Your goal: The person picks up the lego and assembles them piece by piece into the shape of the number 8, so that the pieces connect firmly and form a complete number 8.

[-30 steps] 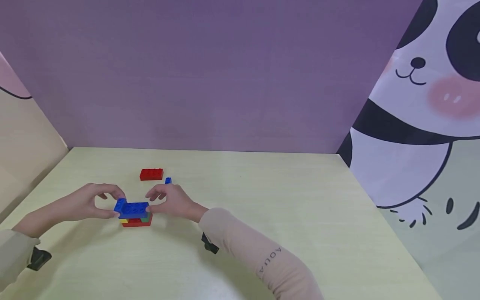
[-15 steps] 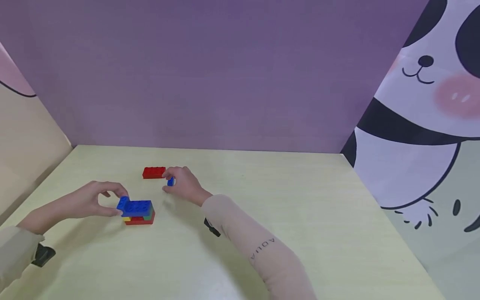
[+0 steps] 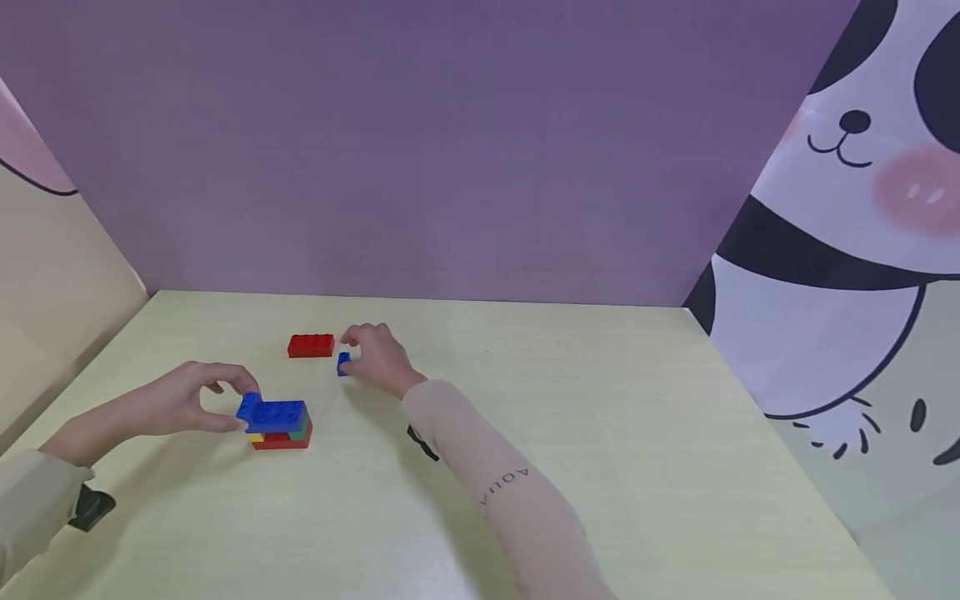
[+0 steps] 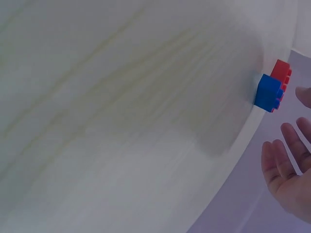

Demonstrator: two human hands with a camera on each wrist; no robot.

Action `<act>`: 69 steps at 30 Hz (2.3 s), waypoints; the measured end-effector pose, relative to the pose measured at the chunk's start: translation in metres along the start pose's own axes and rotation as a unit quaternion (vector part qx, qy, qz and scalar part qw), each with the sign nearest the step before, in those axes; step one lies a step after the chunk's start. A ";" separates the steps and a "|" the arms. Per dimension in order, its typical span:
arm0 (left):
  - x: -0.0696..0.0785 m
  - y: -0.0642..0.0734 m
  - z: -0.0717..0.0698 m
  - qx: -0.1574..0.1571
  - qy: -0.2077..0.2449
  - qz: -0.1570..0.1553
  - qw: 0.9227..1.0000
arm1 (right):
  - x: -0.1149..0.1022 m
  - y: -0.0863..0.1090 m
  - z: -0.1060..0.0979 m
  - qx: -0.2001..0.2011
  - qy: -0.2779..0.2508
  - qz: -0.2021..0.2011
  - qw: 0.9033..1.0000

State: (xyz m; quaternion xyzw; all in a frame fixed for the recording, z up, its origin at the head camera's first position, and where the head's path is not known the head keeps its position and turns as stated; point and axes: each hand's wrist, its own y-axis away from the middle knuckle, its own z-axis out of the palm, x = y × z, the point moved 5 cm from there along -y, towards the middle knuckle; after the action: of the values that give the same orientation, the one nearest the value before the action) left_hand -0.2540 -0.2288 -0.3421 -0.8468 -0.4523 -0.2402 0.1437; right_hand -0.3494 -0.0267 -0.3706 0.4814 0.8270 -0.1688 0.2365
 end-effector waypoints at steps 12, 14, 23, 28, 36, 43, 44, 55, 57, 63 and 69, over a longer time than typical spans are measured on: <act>-0.001 -0.001 0.001 0.004 0.000 0.002 1.000 | 0.008 -0.006 0.006 -0.050 0.031 0.017 0.998; -0.001 -0.001 0.002 0.003 0.001 0.002 1.000 | 0.009 -0.007 0.007 -0.056 0.038 0.016 0.998; -0.001 -0.001 0.002 0.002 0.000 0.002 1.000 | 0.007 -0.011 0.010 -0.075 0.048 0.000 0.996; 0.000 -0.001 0.002 0.001 0.001 0.006 1.000 | 0.007 -0.011 0.012 -0.079 0.047 0.005 0.996; 0.002 -0.001 0.001 0.000 0.001 0.002 1.000 | 0.008 -0.013 0.015 -0.078 0.071 0.006 0.994; -0.001 -0.002 0.002 0.000 0.001 0.003 1.000 | 0.008 -0.015 0.016 -0.075 0.074 0.015 0.994; -0.002 -0.002 0.002 0.000 0.001 0.003 1.000 | 0.008 -0.015 0.016 -0.075 0.073 0.015 0.994; -0.002 -0.003 0.002 -0.002 0.001 0.002 1.000 | 0.008 -0.015 0.013 -0.084 0.051 0.010 0.995; -0.002 -0.003 0.001 -0.002 0.000 0.002 1.000 | 0.007 -0.015 0.012 -0.089 0.053 0.004 0.995; -0.002 -0.003 0.001 0.001 -0.002 0.006 1.000 | 0.004 -0.013 0.011 -0.102 0.060 -0.007 0.993; -0.002 -0.002 0.001 0.000 0.001 0.007 1.000 | -0.001 -0.009 0.008 -0.102 0.063 -0.020 0.993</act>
State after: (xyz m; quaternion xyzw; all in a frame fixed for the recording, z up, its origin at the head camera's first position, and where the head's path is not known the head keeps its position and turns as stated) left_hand -0.2563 -0.2279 -0.3441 -0.8496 -0.4465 -0.2400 0.1455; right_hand -0.3553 -0.0354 -0.3760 0.4480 0.8624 -0.0573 0.2289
